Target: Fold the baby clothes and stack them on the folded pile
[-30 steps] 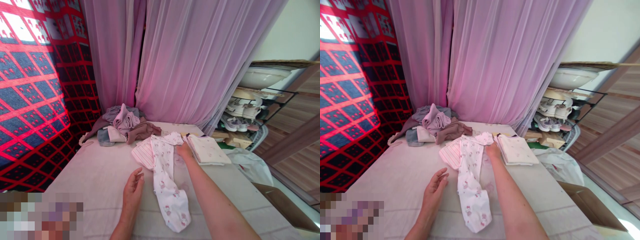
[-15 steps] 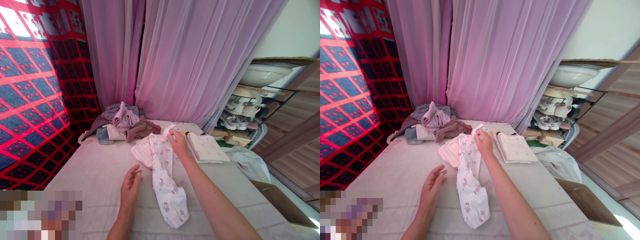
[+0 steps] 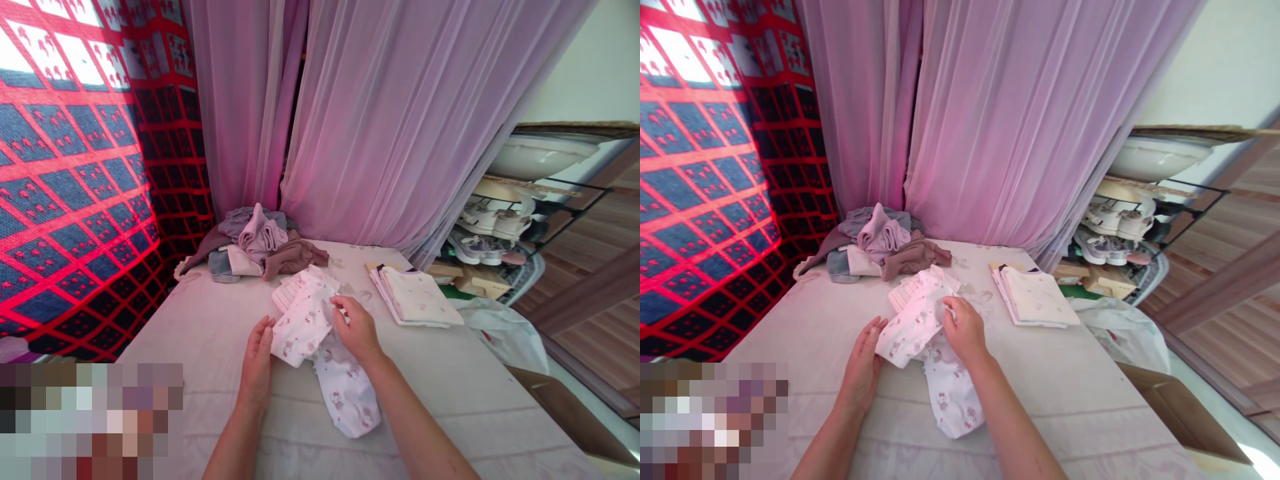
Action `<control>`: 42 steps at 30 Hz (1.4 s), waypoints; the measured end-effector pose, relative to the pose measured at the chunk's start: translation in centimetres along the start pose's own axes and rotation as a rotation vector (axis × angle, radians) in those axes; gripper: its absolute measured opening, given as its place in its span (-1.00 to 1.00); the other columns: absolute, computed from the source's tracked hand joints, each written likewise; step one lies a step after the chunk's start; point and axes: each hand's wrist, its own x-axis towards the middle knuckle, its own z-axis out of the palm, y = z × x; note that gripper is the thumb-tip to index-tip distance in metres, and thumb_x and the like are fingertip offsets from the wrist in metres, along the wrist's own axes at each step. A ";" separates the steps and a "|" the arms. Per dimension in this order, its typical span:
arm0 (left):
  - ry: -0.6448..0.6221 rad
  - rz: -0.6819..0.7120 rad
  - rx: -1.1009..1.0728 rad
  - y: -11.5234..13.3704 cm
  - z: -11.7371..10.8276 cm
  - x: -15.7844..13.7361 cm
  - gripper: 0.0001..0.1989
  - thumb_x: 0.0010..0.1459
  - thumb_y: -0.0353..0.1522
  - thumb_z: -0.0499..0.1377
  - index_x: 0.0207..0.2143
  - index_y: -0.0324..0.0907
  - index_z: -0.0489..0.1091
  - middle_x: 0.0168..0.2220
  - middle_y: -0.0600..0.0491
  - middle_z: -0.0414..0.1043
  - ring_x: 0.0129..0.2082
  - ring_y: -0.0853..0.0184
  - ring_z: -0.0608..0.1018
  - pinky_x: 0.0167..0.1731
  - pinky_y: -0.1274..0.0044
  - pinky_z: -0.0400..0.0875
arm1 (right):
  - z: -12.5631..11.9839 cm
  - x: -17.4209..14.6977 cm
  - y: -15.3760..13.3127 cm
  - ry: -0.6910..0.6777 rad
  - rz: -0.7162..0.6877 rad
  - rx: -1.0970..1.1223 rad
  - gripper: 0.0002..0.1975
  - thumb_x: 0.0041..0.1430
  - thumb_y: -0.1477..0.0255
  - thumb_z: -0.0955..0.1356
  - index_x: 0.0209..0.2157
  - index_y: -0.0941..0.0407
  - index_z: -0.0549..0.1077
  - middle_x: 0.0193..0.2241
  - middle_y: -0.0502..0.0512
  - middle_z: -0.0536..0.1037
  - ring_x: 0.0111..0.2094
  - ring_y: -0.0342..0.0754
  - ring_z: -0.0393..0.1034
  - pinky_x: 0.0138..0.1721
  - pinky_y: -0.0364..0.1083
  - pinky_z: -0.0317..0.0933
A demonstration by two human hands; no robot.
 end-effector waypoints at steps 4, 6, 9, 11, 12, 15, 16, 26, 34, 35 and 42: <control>-0.045 0.022 0.014 -0.1 0.0 0.0 -0.42 -0.06 -0.09 0.30 -0.01 -0.16 0.35 0.07 -0.11 0.39 0.10 0.13 0.40 0.04 0.37 0.31 | -0.2 0.3 3.8 -0.213 0.081 -0.126 -0.42 -0.07 0.65 0.23 0.03 0.04 0.43 0.13 0.10 0.37 0.14 -0.01 0.23 0.18 0.00 0.08; -0.075 0.041 0.030 0.0 0.1 -0.2 -0.42 -0.07 -0.13 0.31 -0.01 -0.16 0.34 0.06 -0.10 0.39 0.09 0.12 0.40 0.04 0.36 0.31 | 0.1 0.1 4.5 -0.244 0.122 -0.157 -0.44 -0.01 0.59 0.27 0.07 0.03 0.41 0.16 0.12 0.33 0.17 0.02 0.20 0.19 0.03 0.06; -0.214 0.085 0.092 0.1 0.1 -0.7 -0.34 -0.14 -0.27 0.33 0.07 -0.11 0.28 0.13 -0.07 0.33 0.12 0.12 0.38 0.04 0.37 0.33 | 0.7 0.3 4.9 -0.225 0.167 -0.144 -0.65 0.14 0.42 0.26 -0.06 0.04 0.51 0.09 0.14 0.41 0.10 0.02 0.29 0.14 0.02 0.13; -0.340 0.090 0.181 0.0 0.0 -1.1 -0.23 -0.17 -0.41 0.29 0.16 -0.07 0.20 0.17 -0.06 0.29 0.13 0.13 0.38 0.05 0.36 0.32 | 1.1 0.4 5.0 -0.201 0.186 -0.120 -0.69 0.19 0.39 0.23 -0.15 0.07 0.55 0.02 0.14 0.47 0.03 0.00 0.35 0.10 -0.01 0.17; -0.384 0.099 0.244 0.0 0.0 -1.4 -0.20 -0.19 -0.47 0.26 0.18 -0.05 0.18 0.18 -0.06 0.27 0.13 0.14 0.37 0.07 0.35 0.31 | 1.2 0.4 5.1 -0.191 0.194 -0.112 -0.69 0.18 0.42 0.22 -0.16 0.07 0.55 0.01 0.14 0.48 0.02 -0.01 0.36 0.09 -0.02 0.18; -0.386 0.264 0.424 -0.2 0.0 -1.7 -0.25 -0.22 -0.55 0.20 0.13 -0.06 0.28 0.20 -0.04 0.24 0.19 0.13 0.30 0.15 0.33 0.18 | 1.6 -0.3 5.6 -0.193 0.197 -0.105 -0.63 0.09 0.53 0.23 -0.10 0.05 0.51 0.03 0.09 0.47 0.04 -0.03 0.34 0.09 -0.03 0.18; -0.355 0.345 0.458 -0.3 0.0 -1.7 -0.30 -0.21 -0.54 0.20 0.08 -0.07 0.33 0.19 -0.04 0.25 0.20 0.14 0.28 0.17 0.33 0.14 | 1.7 -0.7 5.8 -0.197 0.194 -0.105 -0.59 0.06 0.55 0.23 -0.06 0.04 0.49 0.04 0.08 0.45 0.06 -0.03 0.33 0.11 -0.03 0.17; 0.028 0.348 0.254 0.6 -0.3 -0.4 -0.77 -0.08 -0.26 0.25 -0.35 -0.15 0.37 -0.41 0.14 0.41 -0.43 0.41 0.43 -0.40 0.60 0.33 | 1.3 -2.6 7.3 -0.188 0.224 -0.149 -0.47 0.08 0.42 0.27 0.13 0.01 0.33 0.10 0.09 0.39 0.11 0.00 0.26 0.15 -0.01 0.12; 0.243 0.174 -0.095 1.1 -1.0 0.5 -0.76 -0.16 -0.28 0.21 -0.38 -0.15 0.33 -0.49 0.21 0.41 -0.49 0.42 0.44 -0.47 0.62 0.31 | 1.2 0.6 6.3 -0.202 0.247 -0.326 -0.52 0.11 0.52 0.25 0.07 -0.02 0.42 0.11 0.11 0.38 0.08 0.04 0.29 0.09 -0.03 0.15; 0.261 0.169 -0.118 1.2 -1.1 0.6 -0.76 -0.17 -0.28 0.22 -0.39 -0.16 0.33 -0.49 0.21 0.43 -0.49 0.42 0.45 -0.46 0.61 0.32 | 1.2 1.0 6.3 -0.205 0.266 -0.322 -0.54 0.12 0.53 0.24 0.04 -0.03 0.44 0.07 0.09 0.42 0.04 0.03 0.33 0.05 -0.04 0.18; 0.134 0.034 -0.193 2.1 -1.0 1.1 -0.73 -0.18 -0.23 0.27 -0.40 -0.19 0.41 -0.43 0.11 0.53 -0.33 0.25 0.56 -0.31 0.47 0.44 | -1.3 1.6 5.7 -0.212 0.534 0.282 -0.70 0.10 0.25 0.28 -0.24 0.09 0.54 -0.38 0.04 0.58 -0.30 -0.01 0.44 -0.27 -0.09 0.31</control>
